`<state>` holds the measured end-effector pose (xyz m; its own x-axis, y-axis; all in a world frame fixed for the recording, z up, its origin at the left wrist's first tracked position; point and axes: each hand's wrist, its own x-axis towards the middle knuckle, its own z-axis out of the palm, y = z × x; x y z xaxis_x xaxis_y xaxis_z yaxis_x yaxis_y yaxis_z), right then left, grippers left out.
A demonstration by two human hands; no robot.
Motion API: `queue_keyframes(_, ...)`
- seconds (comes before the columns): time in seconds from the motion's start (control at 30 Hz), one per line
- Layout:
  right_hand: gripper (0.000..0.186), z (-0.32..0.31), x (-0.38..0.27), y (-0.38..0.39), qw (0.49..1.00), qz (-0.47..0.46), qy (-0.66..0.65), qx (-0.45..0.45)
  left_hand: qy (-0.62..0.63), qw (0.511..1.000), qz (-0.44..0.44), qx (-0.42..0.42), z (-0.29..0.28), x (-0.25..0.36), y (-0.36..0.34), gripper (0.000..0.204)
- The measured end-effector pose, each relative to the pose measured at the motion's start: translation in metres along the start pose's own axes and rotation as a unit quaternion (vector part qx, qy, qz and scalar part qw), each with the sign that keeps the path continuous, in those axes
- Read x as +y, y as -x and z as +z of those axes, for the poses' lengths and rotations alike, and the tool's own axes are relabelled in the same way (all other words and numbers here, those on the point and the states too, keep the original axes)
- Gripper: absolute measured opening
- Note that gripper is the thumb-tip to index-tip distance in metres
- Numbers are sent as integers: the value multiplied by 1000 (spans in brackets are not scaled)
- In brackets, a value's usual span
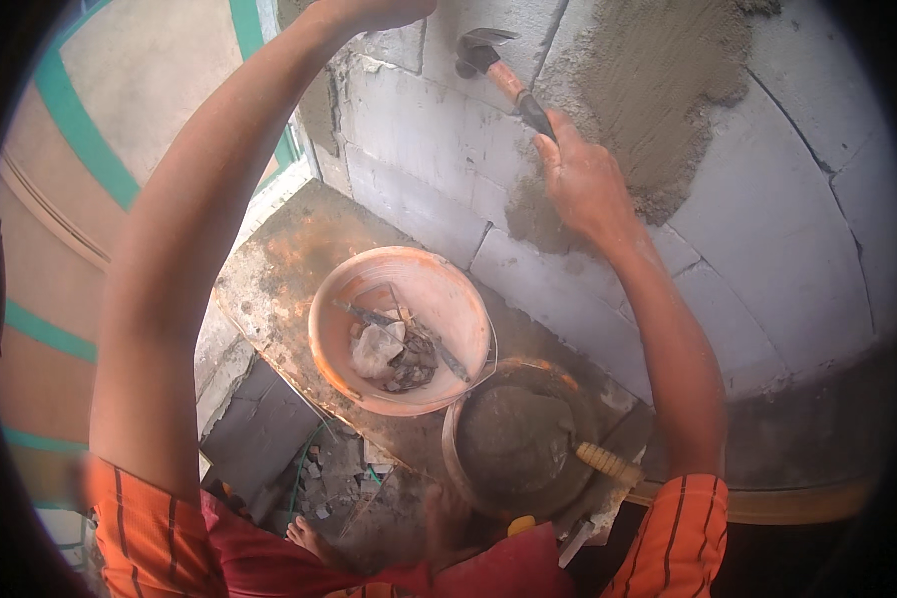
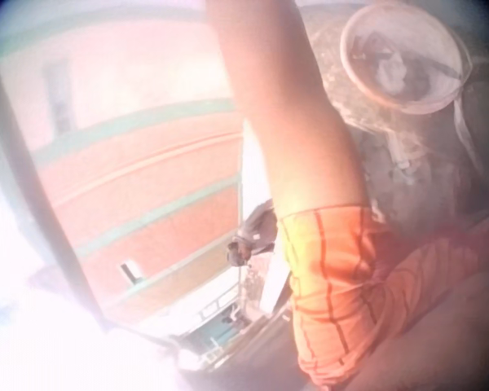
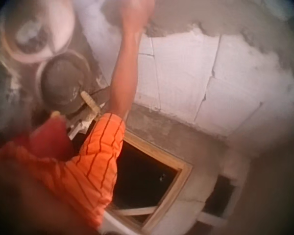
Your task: The person hammers a nail into a cinder block wall, then scoops cement from a bucket and applies it to the wall using a trowel. The person smooths the cement over the blocks while standing on a wooden platform.
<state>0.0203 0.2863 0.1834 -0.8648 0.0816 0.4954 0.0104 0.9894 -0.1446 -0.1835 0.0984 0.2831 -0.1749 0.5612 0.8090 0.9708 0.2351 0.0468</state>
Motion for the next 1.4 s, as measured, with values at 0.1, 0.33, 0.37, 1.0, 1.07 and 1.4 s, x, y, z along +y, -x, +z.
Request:
queue_keyframes(0.1, 37, -15, -17, 2, 995, 15, -92, 23, 27, 999, 35, -6, -1, -1, 3, 70)
queue_keyframes(0.33, 38, 2, 8, 3, 1000, 6, -22, 14, 54, 999, -6, -6, -4, 13, 1, 76)
queue_keyframes(0.37, 38, 1, -2, 1, 998, 7, -60, 11, 38, 999, -5, -3, -10, 9, 6, 76)
queue_keyframes(1.0, 42, 2, -22, 37, 997, -77, 16, 9, -141, 973, -112, -143, -15, 10, 32, 93)
queue_keyframes(1.07, 43, 7, -14, 41, 994, -94, -5, 50, -160, 970, -112, -146, -10, 11, 31, 94)
queue_keyframes(1.4, 41, -26, 0, 112, 971, 96, -212, 57, -51, 986, -150, -58, -10, 67, 109, 42)
